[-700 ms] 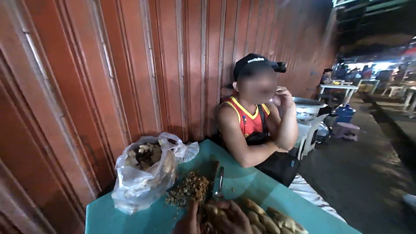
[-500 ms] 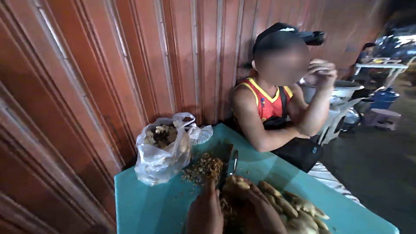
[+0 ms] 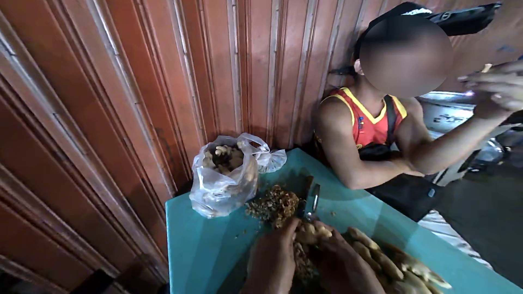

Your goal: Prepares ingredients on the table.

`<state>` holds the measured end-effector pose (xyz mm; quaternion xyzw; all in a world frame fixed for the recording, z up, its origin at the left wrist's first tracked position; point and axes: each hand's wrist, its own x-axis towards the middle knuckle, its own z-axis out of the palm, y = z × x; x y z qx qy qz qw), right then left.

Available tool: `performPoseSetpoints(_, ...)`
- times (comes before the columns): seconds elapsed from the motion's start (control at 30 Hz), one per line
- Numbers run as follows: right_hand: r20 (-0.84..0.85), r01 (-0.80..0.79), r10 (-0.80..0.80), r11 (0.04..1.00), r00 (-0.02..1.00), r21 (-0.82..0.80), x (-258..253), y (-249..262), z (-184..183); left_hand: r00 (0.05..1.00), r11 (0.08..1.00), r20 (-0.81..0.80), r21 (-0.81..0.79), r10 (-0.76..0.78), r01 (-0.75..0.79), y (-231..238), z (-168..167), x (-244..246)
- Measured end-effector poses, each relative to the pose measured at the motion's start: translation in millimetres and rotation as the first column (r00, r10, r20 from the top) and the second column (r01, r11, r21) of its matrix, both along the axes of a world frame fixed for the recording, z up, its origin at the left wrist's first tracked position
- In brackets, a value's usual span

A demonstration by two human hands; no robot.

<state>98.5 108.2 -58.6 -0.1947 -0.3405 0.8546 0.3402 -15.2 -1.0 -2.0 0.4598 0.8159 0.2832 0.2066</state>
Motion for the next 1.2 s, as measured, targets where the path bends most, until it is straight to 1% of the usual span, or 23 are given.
performPoseSetpoints(0.07, -0.016, -0.058, 0.058, 0.998, 0.998, -0.004, 2, 2, 1, 1.0, 1.0, -0.01, 0.002, 0.019, -0.019, -1, 2, -1)
performPoseSetpoints(0.23, 0.075, 0.006, -0.007, 1.0, 0.997, 0.017, 0, 1, 4, 1.0, 0.997, -0.025, -0.078, 0.004, -0.006, -1, 13, 8)
performPoseSetpoints(0.3, 0.074, 0.027, -0.028, 1.0, 0.997, 0.015, 1, 2, 4, 1.0, 0.995, -0.019, -0.096, -0.011, 0.009, 0, 14, 9)
performPoseSetpoints(0.37, 0.07, 0.027, -0.028, 0.999, 0.997, 0.021, 1, 3, 3, 0.999, 0.992, 0.006, -0.119, -0.038, 0.039, 0, 15, 11)
performPoseSetpoints(0.47, 0.051, 0.016, -0.018, 0.999, 0.999, 0.036, 0, 4, 0, 0.998, 0.983, 0.0, -0.168, -0.07, 0.069, 2, 16, 13)
performPoseSetpoints(0.57, 0.079, 0.001, -0.006, 0.997, 0.997, 0.073, 3, 7, -1, 0.998, 0.99, -0.028, -0.131, -0.057, 0.053, 0, 9, 3)
performPoseSetpoints(0.63, 0.089, 0.017, -0.022, 0.998, 0.996, 0.057, 3, 7, 2, 0.998, 0.992, -0.04, -0.117, -0.047, 0.042, -2, 7, -1)
performPoseSetpoints(0.73, 0.05, 0.039, -0.04, 0.999, 0.998, 0.028, 2, 6, 2, 0.998, 0.985, -0.015, -0.16, -0.064, 0.061, 0, 15, 9)
performPoseSetpoints(0.83, 0.012, 0.079, -0.079, 0.996, 0.997, 0.041, 0, 4, 1, 0.997, 0.973, 0.011, -0.217, -0.078, 0.078, 4, 16, 20)
performPoseSetpoints(0.93, -0.052, 0.101, -0.097, 0.993, 0.994, 0.069, -1, 4, -4, 0.997, 0.974, 0.025, -0.212, -0.079, 0.083, 5, 14, 21)
performPoseSetpoints(1.07, -0.137, 0.065, -0.031, 0.966, 0.99, 0.249, 2, 12, -15, 0.996, 0.992, 0.027, -0.091, -0.081, 0.083, 1, 6, 11)
performPoseSetpoints(1.13, -0.111, 0.047, -0.021, 0.968, 0.994, 0.245, 2, 13, -14, 0.997, 0.994, 0.043, -0.079, -0.067, 0.07, 0, 4, 4)
performPoseSetpoints(1.2, -0.081, 0.033, -0.02, 0.987, 0.996, 0.16, 0, 12, -12, 0.997, 0.996, 0.063, -0.07, -0.053, 0.058, 0, 4, 3)
